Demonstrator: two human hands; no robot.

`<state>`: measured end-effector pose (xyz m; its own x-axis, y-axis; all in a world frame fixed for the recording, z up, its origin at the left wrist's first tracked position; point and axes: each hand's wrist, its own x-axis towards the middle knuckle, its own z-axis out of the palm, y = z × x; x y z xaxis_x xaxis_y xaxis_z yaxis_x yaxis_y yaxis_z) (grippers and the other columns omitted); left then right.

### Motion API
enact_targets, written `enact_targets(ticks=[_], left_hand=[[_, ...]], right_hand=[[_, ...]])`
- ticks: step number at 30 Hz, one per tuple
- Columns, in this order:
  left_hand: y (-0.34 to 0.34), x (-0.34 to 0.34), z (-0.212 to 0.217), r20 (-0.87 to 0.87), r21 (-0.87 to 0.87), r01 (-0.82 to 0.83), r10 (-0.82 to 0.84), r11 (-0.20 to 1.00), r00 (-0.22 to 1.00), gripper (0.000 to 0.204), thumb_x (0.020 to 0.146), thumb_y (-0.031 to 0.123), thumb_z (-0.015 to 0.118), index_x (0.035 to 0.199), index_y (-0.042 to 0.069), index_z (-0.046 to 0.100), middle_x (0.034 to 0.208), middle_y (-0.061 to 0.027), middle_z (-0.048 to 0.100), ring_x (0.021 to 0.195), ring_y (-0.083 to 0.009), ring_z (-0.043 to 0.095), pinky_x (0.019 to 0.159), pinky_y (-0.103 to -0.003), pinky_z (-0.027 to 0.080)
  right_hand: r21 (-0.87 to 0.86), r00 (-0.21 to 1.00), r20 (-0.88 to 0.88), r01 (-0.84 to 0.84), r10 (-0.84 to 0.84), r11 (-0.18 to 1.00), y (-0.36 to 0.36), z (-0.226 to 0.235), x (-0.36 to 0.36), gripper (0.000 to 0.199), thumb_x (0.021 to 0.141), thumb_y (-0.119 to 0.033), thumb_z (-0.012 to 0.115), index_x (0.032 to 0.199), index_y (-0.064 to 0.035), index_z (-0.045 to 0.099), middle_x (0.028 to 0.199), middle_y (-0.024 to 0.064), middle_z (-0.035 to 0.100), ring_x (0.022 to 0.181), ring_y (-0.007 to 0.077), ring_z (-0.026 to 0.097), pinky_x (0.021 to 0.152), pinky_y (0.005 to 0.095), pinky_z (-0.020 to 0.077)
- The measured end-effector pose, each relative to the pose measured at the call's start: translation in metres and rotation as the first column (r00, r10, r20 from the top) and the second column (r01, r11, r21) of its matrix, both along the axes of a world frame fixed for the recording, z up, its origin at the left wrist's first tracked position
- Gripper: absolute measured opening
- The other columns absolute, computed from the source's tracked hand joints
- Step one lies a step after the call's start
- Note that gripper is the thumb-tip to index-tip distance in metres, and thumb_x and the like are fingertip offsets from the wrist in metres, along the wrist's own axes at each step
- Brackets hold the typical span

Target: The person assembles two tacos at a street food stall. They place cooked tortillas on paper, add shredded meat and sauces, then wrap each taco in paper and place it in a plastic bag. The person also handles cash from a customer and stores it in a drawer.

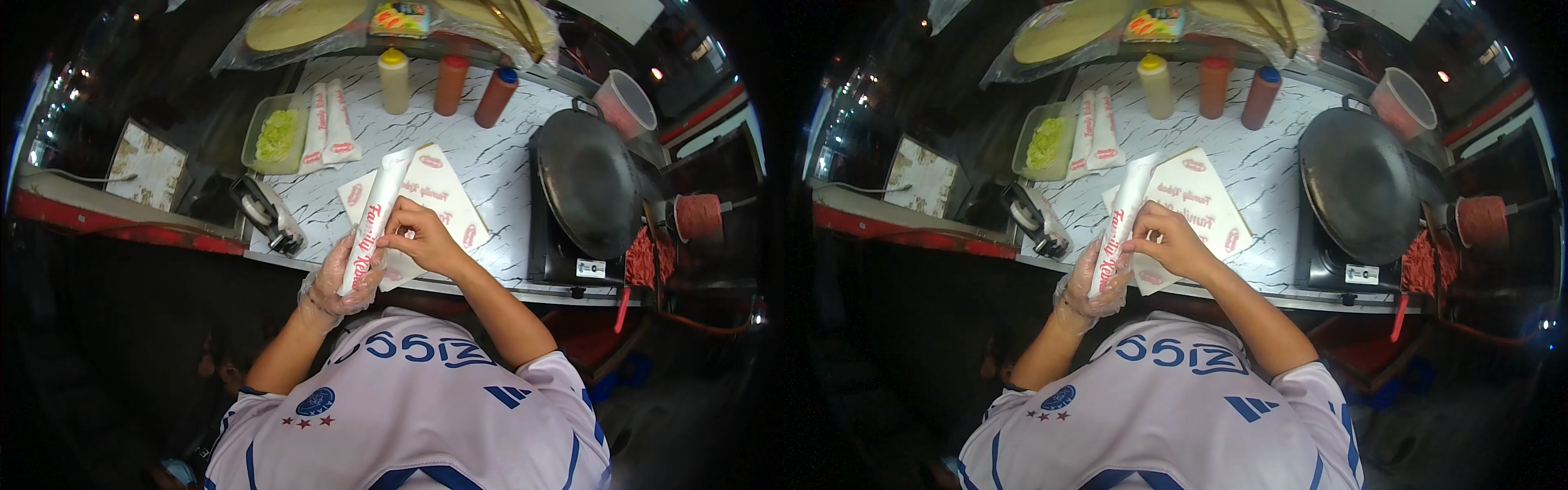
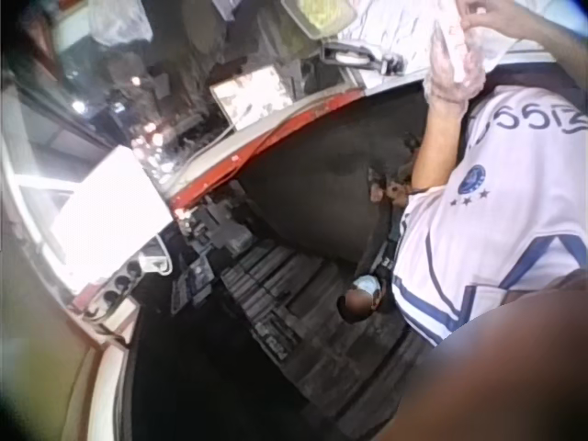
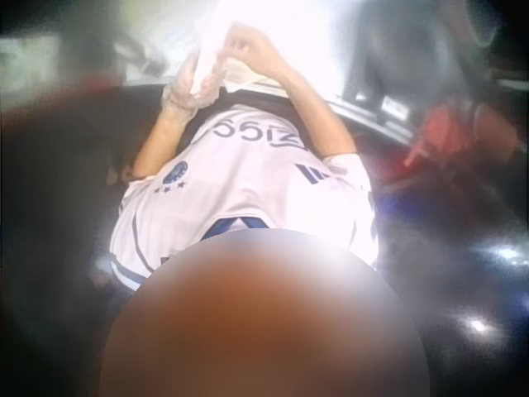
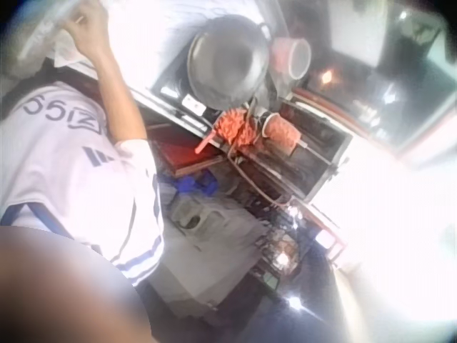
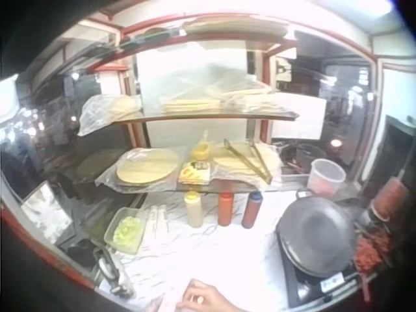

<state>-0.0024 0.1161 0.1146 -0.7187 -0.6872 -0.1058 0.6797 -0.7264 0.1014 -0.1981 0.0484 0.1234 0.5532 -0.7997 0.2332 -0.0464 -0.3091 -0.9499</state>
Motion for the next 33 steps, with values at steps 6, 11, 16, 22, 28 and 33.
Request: enact_targets(ticks=[6, 11, 16, 22, 28, 33], left_hand=[[-0.026, -0.074, -0.026, 0.708, -0.679, -0.017, 0.661, 0.734, 0.248, 0.025, 0.098, 0.029, 0.061, 0.104, 0.005, 0.056, 0.096, -0.0121, 0.062, 0.085, -0.0223, 0.063, 0.067, -0.033, 0.054], [-0.065, -0.085, -0.031, 0.285, -0.825, 0.474, 0.951, 0.307, -0.121, 0.048, 0.078, 0.012, 0.081, 0.12, 0.005, 0.059, 0.106, -0.012, 0.064, 0.089, -0.0232, 0.064, 0.077, -0.035, 0.055], [-0.068, -0.065, -0.027, 0.305, -0.878, 0.448, 0.918, 0.168, 0.253, 0.047, 0.078, 0.005, 0.076, 0.124, 0.008, 0.067, 0.112, -0.0132, 0.064, 0.098, -0.0262, 0.065, 0.08, -0.037, 0.054], [-0.036, -0.052, -0.027, 0.24, -0.882, 0.46, 0.938, 0.103, 0.251, 0.037, 0.072, -0.008, 0.073, 0.103, 0.01, 0.076, 0.096, -0.0092, 0.064, 0.083, -0.0229, 0.067, 0.071, -0.031, 0.054], [-0.002, -0.04, -0.055, 0.518, -0.846, 0.293, 0.818, 0.446, 0.251, 0.009, 0.081, -0.008, 0.071, 0.079, 0.0, 0.068, 0.083, -0.0081, 0.061, 0.071, -0.0166, 0.063, 0.066, -0.029, 0.054], [-0.001, -0.045, -0.085, 0.792, -0.536, -0.095, 0.538, 0.839, 0.289, 0.028, 0.097, 0.003, 0.059, 0.07, -0.002, 0.055, 0.068, -0.006, 0.056, 0.058, -0.0121, 0.056, 0.057, -0.026, 0.056]], right_hand=[[0.11, 0.953, 0.015, 0.299, -0.302, 0.948, 0.007, -0.002, -0.044, 0.029, 0.081, -0.019, 0.081, 0.098, -0.0011, 0.065, 0.089, 0.0056, 0.057, 0.07, 0.011, 0.055, 0.062, 0.0255, 0.0436], [-0.125, 0.916, -0.042, 0.391, -0.399, 0.912, 0.003, -0.003, -0.067, 0.033, 0.08, -0.01, 0.077, 0.108, 0.0003, 0.063, 0.097, 0.0133, 0.061, 0.075, 0.0258, 0.064, 0.067, 0.034, 0.0519], [-0.322, 0.913, -0.077, 0.356, -0.4, 0.877, 0.012, -0.03, -0.078, 0.034, 0.076, -0.004, 0.076, 0.11, -0.0042, 0.069, 0.114, 0.0131, 0.066, 0.096, 0.0291, 0.069, 0.079, 0.0339, 0.0556], [-0.532, 0.873, -0.109, 0.352, -0.475, 0.77, 0.04, -0.044, -0.071, 0.036, 0.072, -0.003, 0.081, 0.107, -0.0075, 0.075, 0.104, 0.0135, 0.067, 0.078, 0.0231, 0.065, 0.069, 0.0306, 0.0536], [-0.166, 0.909, -0.116, 0.38, -0.401, 0.91, 0.085, -0.063, -0.067, 0.007, 0.082, -0.004, 0.073, 0.084, -0.0013, 0.067, 0.082, 0.006, 0.059, 0.071, 0.0144, 0.058, 0.06, 0.028, 0.0466], [0.574, 0.83, -0.215, 0.534, -0.515, 0.621, 0.083, -0.089, -0.05, 0.031, 0.096, -0.021, 0.067, 0.072, -0.0026, 0.06, 0.063, -0.0002, 0.054, 0.059, 0.0072, 0.049, 0.052, 0.0259, 0.0377]])
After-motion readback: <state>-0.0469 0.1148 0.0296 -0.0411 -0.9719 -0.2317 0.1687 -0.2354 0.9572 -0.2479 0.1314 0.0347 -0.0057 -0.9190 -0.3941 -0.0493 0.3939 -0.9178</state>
